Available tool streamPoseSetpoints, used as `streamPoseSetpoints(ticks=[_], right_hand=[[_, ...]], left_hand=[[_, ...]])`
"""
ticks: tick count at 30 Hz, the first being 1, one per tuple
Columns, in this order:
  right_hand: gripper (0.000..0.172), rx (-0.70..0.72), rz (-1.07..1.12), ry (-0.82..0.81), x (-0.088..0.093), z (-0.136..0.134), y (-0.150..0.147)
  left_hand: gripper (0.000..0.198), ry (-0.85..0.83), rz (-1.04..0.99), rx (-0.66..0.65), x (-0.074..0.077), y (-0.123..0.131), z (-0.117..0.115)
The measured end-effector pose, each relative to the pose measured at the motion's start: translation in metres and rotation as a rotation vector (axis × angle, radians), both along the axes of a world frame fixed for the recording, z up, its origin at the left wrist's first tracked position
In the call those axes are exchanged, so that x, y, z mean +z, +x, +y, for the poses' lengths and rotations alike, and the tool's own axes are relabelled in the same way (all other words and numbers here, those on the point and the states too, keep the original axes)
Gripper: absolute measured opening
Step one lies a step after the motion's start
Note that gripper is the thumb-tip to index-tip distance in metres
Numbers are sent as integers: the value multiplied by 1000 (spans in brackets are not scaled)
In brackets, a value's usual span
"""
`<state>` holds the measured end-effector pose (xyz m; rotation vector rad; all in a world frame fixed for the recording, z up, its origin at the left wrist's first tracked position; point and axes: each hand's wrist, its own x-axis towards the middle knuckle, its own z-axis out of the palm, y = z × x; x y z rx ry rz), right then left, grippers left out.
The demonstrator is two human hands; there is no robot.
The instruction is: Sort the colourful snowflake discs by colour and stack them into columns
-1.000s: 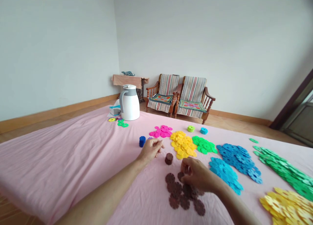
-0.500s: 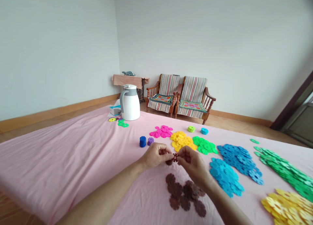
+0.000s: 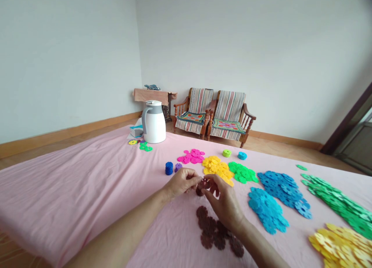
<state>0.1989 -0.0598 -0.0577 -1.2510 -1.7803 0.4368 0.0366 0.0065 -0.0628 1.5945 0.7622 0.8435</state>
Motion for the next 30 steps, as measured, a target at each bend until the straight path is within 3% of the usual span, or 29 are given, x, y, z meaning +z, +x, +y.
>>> streamPoseSetpoints(ticks=[7,23,26,30], right_hand=[[16,-131,-46,-67,-14,13,3],[21,-129,-41,-98,-29,20,-2],[23,-158,-32,-52,-25,19,0],[31,-261,5,29,-17,16,13]], left_hand=[[44,-38,-109,328,-4,0,7],[44,5,-54,321,-10,1,11],[41,110,28,326,-10,1,11],[28,455,222,310,-1,0,4]])
